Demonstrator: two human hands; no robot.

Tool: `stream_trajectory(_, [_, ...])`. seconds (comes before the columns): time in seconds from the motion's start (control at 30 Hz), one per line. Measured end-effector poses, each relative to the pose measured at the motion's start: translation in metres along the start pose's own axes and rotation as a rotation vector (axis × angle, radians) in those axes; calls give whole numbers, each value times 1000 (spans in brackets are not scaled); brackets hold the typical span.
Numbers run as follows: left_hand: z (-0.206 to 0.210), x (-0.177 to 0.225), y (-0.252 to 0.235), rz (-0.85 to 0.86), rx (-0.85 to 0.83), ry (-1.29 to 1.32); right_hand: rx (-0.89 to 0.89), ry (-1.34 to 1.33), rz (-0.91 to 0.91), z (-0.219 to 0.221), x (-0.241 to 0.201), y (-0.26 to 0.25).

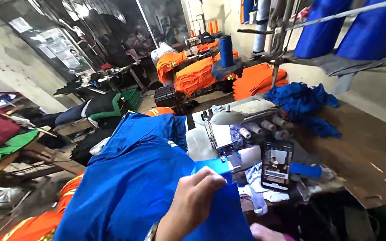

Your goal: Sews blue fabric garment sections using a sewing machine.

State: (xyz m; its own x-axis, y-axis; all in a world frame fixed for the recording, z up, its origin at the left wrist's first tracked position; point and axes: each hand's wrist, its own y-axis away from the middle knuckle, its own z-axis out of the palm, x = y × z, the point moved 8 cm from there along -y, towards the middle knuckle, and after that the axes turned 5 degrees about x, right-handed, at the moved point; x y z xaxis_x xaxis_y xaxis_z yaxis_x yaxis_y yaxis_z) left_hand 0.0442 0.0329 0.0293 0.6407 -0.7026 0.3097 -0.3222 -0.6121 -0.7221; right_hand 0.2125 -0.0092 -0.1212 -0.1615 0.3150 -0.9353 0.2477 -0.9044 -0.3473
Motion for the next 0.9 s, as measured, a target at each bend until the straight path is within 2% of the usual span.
stream_trajectory(0.13, [44, -72, 0, -131, -19, -292, 70, 2, 444, 0, 63, -41])
stream_trajectory(0.23, [55, -93, 7, -223, -71, -369, 40, -28, 609, 4, 90, -54])
stream_trajectory(0.33, [56, -91, 7, -257, -136, -332, 3, 47, 548, -1, 84, -37])
stream_trajectory(0.47, [50, -76, -2, -246, -63, -154, 91, 75, 396, -13, 79, -16])
stream_trajectory(0.53, [56, -91, 7, -382, -122, -156, 119, 76, 387, -15, 81, -12])
stream_trajectory(0.6, [59, -102, 8, -449, -156, -171, 126, 76, 374, -16, 84, -13])
stream_trajectory(0.9, [60, -100, 12, -507, -244, -226, 161, -4, 256, -30, 75, 1])
